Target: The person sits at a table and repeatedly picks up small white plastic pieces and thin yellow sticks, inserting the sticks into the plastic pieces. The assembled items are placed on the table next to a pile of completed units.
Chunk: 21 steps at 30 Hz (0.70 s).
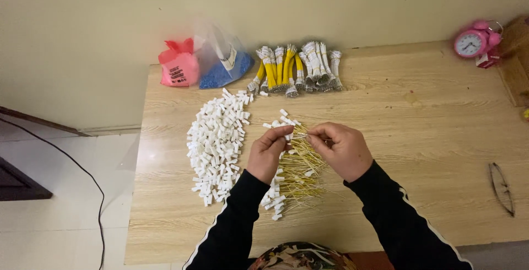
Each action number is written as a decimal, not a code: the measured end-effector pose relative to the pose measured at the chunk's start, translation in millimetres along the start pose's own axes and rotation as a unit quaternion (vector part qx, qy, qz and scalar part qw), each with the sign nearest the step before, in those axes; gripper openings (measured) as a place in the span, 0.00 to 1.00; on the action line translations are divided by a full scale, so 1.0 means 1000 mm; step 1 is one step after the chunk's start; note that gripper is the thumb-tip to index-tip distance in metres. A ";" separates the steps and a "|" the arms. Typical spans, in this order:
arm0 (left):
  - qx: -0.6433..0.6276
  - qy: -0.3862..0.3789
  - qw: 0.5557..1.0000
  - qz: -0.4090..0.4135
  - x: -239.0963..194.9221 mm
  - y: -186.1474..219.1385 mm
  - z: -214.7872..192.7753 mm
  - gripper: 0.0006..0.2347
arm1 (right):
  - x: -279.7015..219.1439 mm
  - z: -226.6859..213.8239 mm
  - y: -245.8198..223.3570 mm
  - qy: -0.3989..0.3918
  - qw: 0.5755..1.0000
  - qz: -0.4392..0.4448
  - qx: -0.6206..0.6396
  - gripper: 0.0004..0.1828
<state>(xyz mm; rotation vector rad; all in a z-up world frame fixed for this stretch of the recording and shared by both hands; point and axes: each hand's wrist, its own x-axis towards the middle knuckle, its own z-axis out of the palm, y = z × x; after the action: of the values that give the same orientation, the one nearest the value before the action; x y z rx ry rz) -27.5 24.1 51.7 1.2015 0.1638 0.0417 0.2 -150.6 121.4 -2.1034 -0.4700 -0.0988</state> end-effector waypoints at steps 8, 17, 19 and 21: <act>0.017 -0.021 1.000 -0.006 0.005 -0.005 0.003 0.13 | 0.012 0.000 0.005 -0.020 0.984 -0.128 -0.120 0.02; -0.117 -0.058 0.990 -0.056 0.010 -0.015 -0.003 0.15 | 0.013 0.004 0.014 -0.017 0.978 -0.143 -0.154 0.02; -0.131 -0.067 0.987 -0.065 0.012 -0.017 -0.004 0.15 | 0.015 0.002 0.014 -0.016 0.980 -0.134 -0.147 0.02; -0.140 -0.084 0.984 -0.066 0.013 -0.019 -0.005 0.14 | 0.016 0.001 0.013 -0.038 0.980 -0.131 -0.144 0.02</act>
<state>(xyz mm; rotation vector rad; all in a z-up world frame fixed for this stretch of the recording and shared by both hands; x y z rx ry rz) -16.0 23.3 31.2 0.9070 0.0847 -0.1487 20.2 -151.5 114.6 -2.3233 -0.8194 -0.2538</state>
